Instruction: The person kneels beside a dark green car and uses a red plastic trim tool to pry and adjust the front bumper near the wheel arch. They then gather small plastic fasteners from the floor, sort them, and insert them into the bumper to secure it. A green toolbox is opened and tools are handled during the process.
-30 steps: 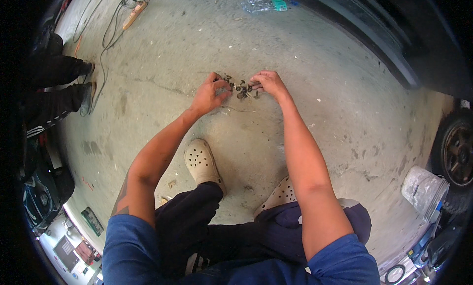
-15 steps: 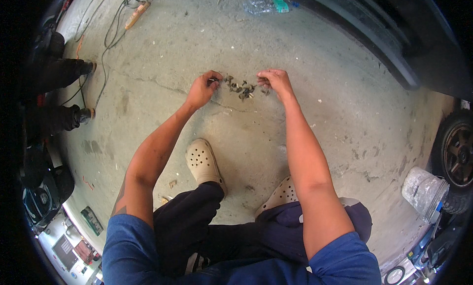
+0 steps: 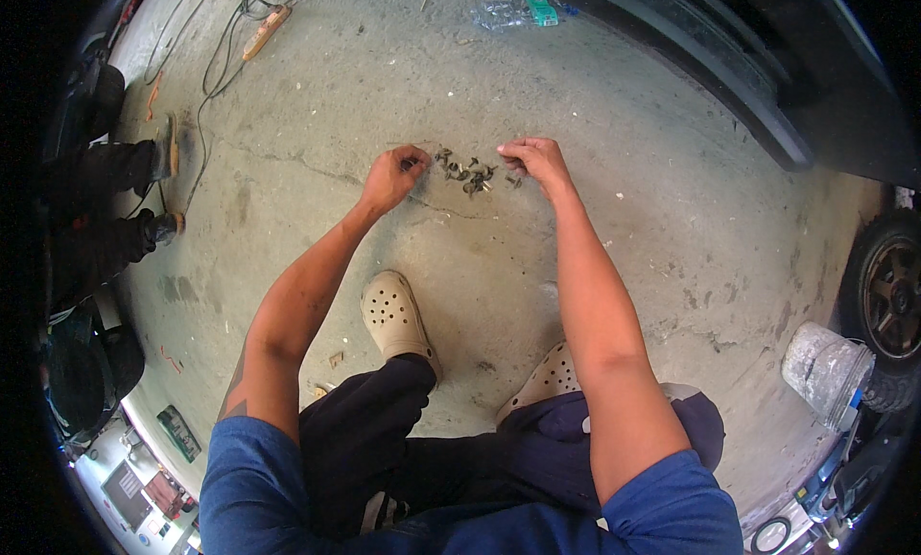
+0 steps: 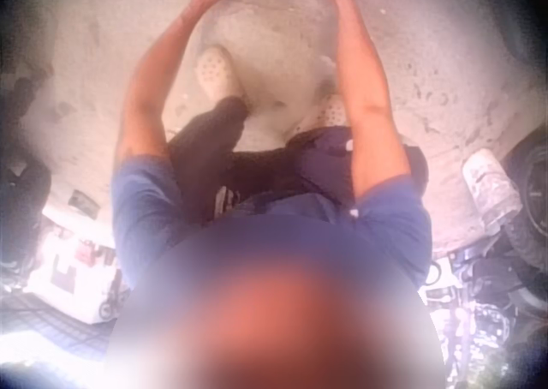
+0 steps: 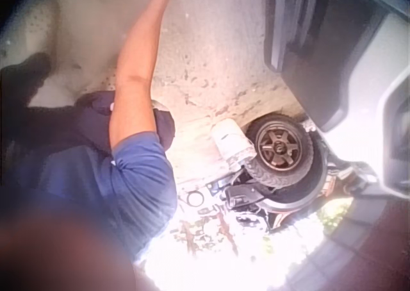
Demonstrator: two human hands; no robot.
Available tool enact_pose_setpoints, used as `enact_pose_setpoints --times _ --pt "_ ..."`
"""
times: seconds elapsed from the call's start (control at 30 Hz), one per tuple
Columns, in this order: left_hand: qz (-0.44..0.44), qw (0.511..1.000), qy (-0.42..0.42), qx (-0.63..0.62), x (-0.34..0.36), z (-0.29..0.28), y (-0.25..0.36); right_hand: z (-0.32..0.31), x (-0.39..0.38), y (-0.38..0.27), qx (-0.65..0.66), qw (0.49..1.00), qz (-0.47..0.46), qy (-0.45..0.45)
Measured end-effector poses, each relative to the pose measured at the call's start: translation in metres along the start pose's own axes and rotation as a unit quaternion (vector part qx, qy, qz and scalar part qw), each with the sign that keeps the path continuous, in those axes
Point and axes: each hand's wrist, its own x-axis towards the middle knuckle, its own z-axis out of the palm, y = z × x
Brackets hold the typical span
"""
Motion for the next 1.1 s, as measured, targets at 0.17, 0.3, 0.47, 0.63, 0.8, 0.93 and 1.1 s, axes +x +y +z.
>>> enact_pose_setpoints --times 0.17,0.3,0.47,0.63,0.8,0.93,1.1 --pt "-0.038 0.996 -0.075 -0.042 -0.006 -0.003 0.015 0.0 0.001 0.003 -0.039 0.999 0.019 0.019" --pt "-0.051 0.986 -0.112 -0.115 -0.009 0.013 0.037 0.001 0.0 0.004 -0.042 0.999 0.003 -0.002" --pt "0.027 0.998 -0.058 0.009 -0.005 0.041 0.049 0.001 0.0 0.0 -0.135 0.99 -0.01 -0.03" --pt "0.012 0.996 -0.049 0.078 -0.005 0.055 0.054 0.006 -0.012 -0.01 -0.288 0.956 -0.049 -0.042" --pt "0.046 0.985 -0.053 0.16 -0.006 0.067 0.058 0.022 -0.02 -0.013 -0.389 0.919 -0.052 -0.014" --pt "0.069 0.98 -0.04 0.181 -0.005 0.073 0.053 0.025 -0.022 -0.013 -0.398 0.916 -0.052 -0.012" --pt "0.078 0.985 -0.029 0.153 -0.002 0.068 0.048 0.025 -0.023 -0.014 -0.377 0.926 -0.029 0.0"
